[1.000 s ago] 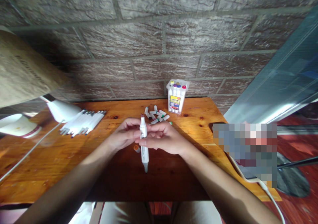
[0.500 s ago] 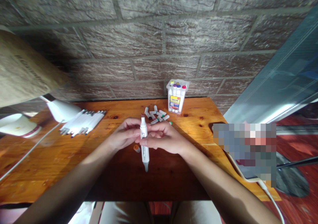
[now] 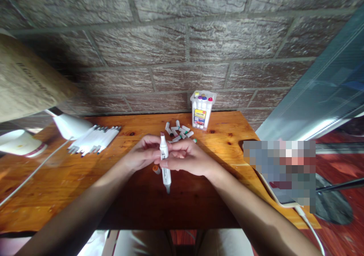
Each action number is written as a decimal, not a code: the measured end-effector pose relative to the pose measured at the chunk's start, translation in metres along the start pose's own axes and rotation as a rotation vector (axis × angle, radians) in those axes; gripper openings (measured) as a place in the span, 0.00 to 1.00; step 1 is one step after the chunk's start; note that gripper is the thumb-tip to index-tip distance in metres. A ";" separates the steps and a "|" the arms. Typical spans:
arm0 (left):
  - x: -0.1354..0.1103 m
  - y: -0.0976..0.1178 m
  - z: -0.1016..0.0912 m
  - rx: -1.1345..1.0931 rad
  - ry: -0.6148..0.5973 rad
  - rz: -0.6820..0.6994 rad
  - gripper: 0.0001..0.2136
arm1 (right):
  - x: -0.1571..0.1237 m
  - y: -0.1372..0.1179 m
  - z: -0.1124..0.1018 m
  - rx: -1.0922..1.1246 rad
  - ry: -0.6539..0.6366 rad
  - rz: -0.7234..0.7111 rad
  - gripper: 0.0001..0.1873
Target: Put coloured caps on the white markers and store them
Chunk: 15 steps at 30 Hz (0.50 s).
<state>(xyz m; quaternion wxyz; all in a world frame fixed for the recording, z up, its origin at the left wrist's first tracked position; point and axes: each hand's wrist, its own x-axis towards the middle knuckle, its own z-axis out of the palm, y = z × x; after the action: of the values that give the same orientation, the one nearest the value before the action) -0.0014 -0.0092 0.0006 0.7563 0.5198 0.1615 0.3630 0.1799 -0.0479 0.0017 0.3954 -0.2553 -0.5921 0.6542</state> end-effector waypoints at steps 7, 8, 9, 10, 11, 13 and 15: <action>0.000 -0.001 -0.001 0.022 -0.004 -0.002 0.12 | 0.000 0.001 -0.001 0.018 -0.035 -0.018 0.15; 0.000 -0.002 -0.002 0.021 0.001 -0.006 0.13 | 0.001 0.000 -0.001 0.013 -0.033 -0.014 0.15; 0.000 -0.002 -0.002 0.018 0.008 -0.012 0.14 | 0.000 0.000 0.000 0.009 -0.029 -0.013 0.15; 0.000 -0.003 -0.003 0.017 0.020 -0.020 0.14 | 0.000 0.000 0.000 0.004 -0.024 -0.010 0.16; 0.000 -0.003 -0.003 0.015 0.035 -0.028 0.15 | 0.000 -0.001 0.000 0.002 -0.018 -0.007 0.16; 0.000 -0.004 -0.003 0.014 0.065 -0.034 0.16 | 0.000 0.000 0.000 0.005 -0.006 0.003 0.16; -0.001 -0.005 -0.002 0.006 0.071 -0.025 0.17 | 0.001 0.001 0.000 0.017 0.004 0.010 0.16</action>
<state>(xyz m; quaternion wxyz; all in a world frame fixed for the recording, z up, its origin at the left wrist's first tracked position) -0.0013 -0.0091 -0.0048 0.7531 0.5068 0.1960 0.3711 0.1793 -0.0472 0.0009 0.3958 -0.2561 -0.5843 0.6606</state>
